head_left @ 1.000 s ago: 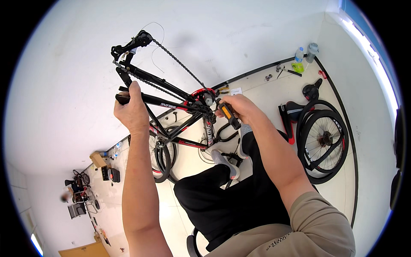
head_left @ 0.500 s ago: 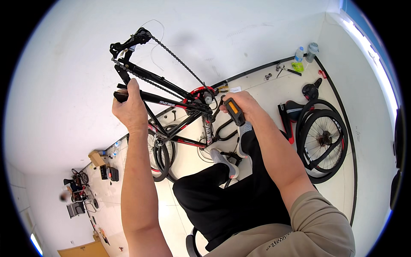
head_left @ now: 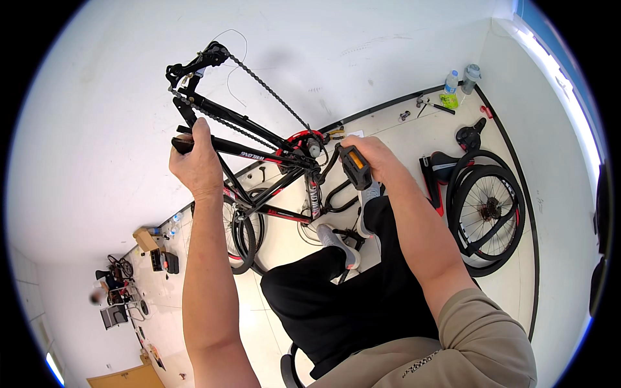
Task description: The person is seated and working on a bicycle frame mounted upside down. They use a torque wrench to tighten bolts on the crankset and chainring area, rotating the crank arm to check alignment and chain movement. The person repeatedly adjusts and tightens components around the bottom bracket and chainring.
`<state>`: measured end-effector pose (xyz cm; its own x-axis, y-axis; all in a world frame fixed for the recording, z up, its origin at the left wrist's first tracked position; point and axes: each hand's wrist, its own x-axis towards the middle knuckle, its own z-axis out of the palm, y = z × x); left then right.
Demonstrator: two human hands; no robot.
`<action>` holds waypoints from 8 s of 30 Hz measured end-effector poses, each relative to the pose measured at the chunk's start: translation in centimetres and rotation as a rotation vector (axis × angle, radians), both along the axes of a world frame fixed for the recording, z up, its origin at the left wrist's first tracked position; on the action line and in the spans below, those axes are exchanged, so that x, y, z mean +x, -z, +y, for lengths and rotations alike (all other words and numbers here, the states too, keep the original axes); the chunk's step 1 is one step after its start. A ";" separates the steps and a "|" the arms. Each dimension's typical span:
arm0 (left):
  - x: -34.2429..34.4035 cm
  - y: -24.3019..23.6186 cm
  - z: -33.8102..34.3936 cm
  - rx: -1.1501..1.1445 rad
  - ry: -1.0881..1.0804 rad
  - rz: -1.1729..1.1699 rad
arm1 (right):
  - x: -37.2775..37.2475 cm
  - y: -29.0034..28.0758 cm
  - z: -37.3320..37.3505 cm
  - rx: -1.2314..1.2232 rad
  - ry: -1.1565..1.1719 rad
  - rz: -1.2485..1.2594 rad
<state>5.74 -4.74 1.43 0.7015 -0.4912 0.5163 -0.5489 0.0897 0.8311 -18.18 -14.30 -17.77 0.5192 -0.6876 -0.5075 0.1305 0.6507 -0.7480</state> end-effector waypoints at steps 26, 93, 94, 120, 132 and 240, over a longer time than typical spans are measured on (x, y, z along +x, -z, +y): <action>-0.3 0.0 -0.1 0.004 -0.006 -0.017 | 0.1 -2.1 1.2 -0.026 0.024 0.057; -0.8 -0.3 0.0 0.023 -0.032 -0.013 | -1.1 0.8 -0.5 -0.236 0.056 0.308; -0.8 -0.3 0.1 0.018 -0.029 -0.008 | -0.9 0.5 -0.4 -0.178 0.065 0.233; -0.4 -0.1 0.1 0.023 -0.034 -0.034 | -0.2 -1.8 0.8 -0.147 0.007 0.177; -0.3 0.0 0.0 0.013 -0.025 -0.033 | 0.5 -0.7 0.7 0.070 -0.087 -0.099; -0.6 -0.2 0.0 -0.005 -0.048 -0.045 | 0.1 -2.7 0.6 -0.575 -0.066 0.771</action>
